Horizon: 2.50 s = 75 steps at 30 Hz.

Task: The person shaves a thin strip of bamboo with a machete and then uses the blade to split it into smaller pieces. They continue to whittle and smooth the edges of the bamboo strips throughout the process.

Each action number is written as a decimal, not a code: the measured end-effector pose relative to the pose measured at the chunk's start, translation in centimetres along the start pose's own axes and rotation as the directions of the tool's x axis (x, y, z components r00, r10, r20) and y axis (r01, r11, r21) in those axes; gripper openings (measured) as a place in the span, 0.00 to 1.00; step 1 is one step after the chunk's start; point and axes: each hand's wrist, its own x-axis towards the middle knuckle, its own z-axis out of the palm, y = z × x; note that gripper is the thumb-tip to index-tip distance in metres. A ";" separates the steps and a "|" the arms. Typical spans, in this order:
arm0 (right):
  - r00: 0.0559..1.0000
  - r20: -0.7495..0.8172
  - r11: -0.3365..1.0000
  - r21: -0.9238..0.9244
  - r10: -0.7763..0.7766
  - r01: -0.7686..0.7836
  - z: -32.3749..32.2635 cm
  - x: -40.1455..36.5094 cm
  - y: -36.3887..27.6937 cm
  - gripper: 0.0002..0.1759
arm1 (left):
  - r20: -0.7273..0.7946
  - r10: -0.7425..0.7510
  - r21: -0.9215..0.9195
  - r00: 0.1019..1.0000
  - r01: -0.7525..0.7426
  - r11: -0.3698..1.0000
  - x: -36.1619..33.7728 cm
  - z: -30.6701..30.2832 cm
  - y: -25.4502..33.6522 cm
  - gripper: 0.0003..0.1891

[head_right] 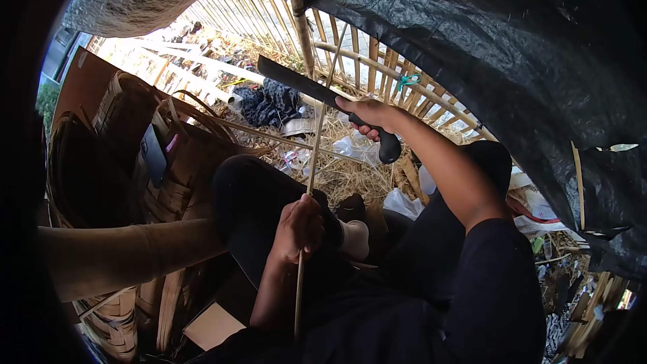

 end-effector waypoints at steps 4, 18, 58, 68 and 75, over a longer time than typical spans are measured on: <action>0.996 -0.040 0.989 -0.130 -0.076 0.071 -2.3 1.4 0.7 0.41 | -0.027 -0.031 -0.007 0.999 0.031 1.000 0.4 -0.3 -0.2 0.18; 0.972 -0.088 0.960 -0.200 -0.218 0.197 -1.5 -0.5 0.7 0.39 | -0.047 -0.112 -0.074 0.993 0.108 0.991 -0.3 0.7 0.7 0.17; 0.981 -0.080 0.983 0.026 -0.178 0.180 -2.4 -1.9 0.0 0.40 | 0.045 -0.099 -0.142 0.994 0.105 0.984 0.0 1.0 -0.3 0.16; 0.978 0.200 0.995 0.091 -0.052 0.034 -2.2 0.9 2.7 0.41 | 0.175 0.001 -0.287 0.984 0.050 0.957 0.7 0.0 -1.2 0.16; 0.985 0.164 0.998 -0.045 0.050 -0.043 -1.8 -1.3 1.9 0.41 | 0.102 -0.122 -0.184 0.987 0.139 0.973 -0.7 1.3 0.0 0.16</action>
